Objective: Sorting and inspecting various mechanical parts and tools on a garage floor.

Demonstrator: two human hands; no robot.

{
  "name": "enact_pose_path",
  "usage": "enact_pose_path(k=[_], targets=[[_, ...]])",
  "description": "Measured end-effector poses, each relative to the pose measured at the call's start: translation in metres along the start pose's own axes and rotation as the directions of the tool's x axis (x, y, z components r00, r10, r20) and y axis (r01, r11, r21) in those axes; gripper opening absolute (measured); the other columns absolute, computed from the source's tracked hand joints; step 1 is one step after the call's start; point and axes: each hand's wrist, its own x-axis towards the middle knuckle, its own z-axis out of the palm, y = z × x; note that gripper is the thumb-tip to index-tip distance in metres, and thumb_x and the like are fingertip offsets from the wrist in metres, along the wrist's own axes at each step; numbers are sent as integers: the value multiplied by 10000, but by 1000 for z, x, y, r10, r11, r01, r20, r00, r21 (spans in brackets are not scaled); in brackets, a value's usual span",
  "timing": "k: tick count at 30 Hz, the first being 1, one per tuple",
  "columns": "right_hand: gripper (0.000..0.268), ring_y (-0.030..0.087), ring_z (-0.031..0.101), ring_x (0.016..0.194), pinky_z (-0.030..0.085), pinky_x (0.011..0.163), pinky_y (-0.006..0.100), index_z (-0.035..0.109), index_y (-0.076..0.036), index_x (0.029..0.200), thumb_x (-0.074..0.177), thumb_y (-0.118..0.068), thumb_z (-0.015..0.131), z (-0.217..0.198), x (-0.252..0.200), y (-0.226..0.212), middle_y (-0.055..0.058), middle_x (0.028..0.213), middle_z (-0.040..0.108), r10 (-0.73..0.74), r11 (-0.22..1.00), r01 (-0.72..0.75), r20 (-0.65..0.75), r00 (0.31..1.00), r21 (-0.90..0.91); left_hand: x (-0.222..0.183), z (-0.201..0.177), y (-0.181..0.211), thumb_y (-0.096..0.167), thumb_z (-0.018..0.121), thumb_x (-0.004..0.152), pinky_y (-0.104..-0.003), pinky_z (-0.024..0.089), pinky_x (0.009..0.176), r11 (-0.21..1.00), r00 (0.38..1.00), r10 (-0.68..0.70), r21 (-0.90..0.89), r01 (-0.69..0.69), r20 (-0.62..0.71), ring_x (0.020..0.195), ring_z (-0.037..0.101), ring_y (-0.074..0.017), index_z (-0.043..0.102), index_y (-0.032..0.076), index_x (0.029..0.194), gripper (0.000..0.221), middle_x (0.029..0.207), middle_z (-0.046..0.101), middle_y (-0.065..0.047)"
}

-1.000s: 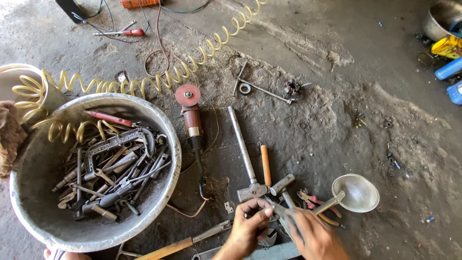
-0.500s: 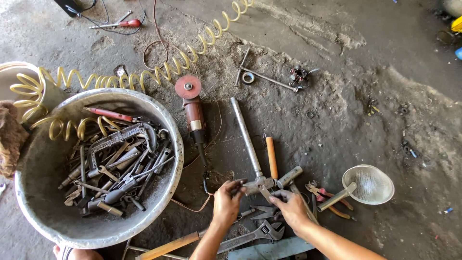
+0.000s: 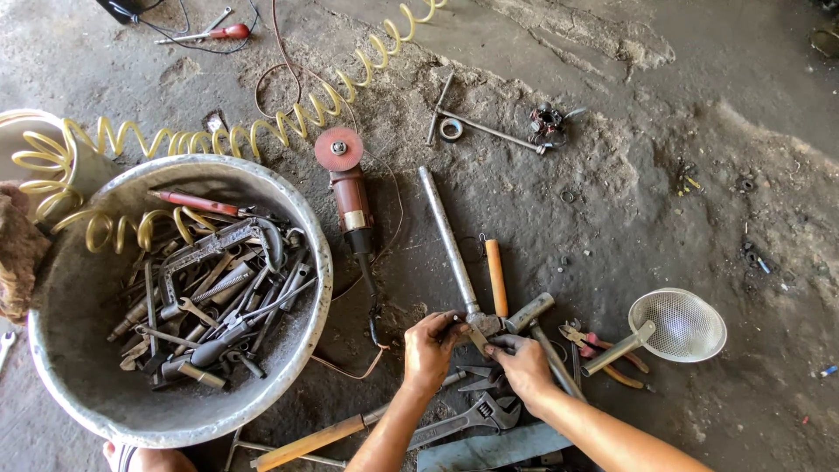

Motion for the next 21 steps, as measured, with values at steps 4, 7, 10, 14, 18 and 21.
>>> enact_pose_path(k=[4, 7, 10, 14, 18, 21], targets=[[270, 167, 738, 811, 561, 774, 314, 797, -39, 1086, 878, -208, 767, -1, -3, -8, 85, 930, 824, 53, 998, -53, 22, 998, -21, -3, 9, -8, 32, 782, 835, -298, 622, 736, 994, 997, -69, -81, 71, 28, 824, 771, -174, 760, 15, 1081, 247, 945, 772, -114], [259, 187, 727, 784, 570, 743, 339, 796, -46, 1093, 889, -200, 754, -2, -4, -13, 102, 927, 818, 149, 988, -151, 64, 987, 28, -3, 10, -5, -13, 738, 808, -312, 615, 722, 994, 994, -80, -74, 85, 69, 805, 767, -193, 757, 23, 1103, 298, 950, 768, -122], [254, 181, 724, 783, 566, 742, 344, 799, -40, 1081, 883, -194, 759, -2, -1, -6, 101, 925, 824, 131, 990, -134, 60, 990, 50, -1, 8, 2, 39, 794, 833, -342, 591, 704, 999, 997, -47, -21, 48, 67, 775, 758, -239, 767, 23, 1077, 246, 923, 763, -138], [267, 158, 744, 817, 564, 768, 324, 802, -53, 1061, 862, -230, 772, -2, 4, 3, 70, 937, 833, 20, 1000, -19, 15, 1000, -24, -1, 4, 1, 36, 753, 872, -378, 575, 720, 990, 981, 123, 54, -132, 147, 832, 725, -329, 753, 33, 1123, 251, 970, 737, -144], [283, 208, 751, 854, 566, 790, 342, 777, -70, 1030, 887, -313, 756, -6, 18, 33, 77, 961, 799, -166, 965, 137, -112, 980, -225, -2, -2, 0, 6, 718, 879, -407, 572, 742, 953, 940, 229, 136, -269, 253, 876, 699, -366, 733, 58, 1169, 294, 991, 700, -147], [330, 278, 738, 822, 582, 746, 397, 676, -58, 1086, 946, -356, 687, -36, -2, 13, 118, 995, 740, -214, 902, 113, -203, 955, -417, -3, -2, -2, -15, 712, 832, -407, 583, 775, 922, 918, 306, 162, -352, 252, 911, 703, -350, 736, 80, 1153, 336, 1049, 712, -122]])
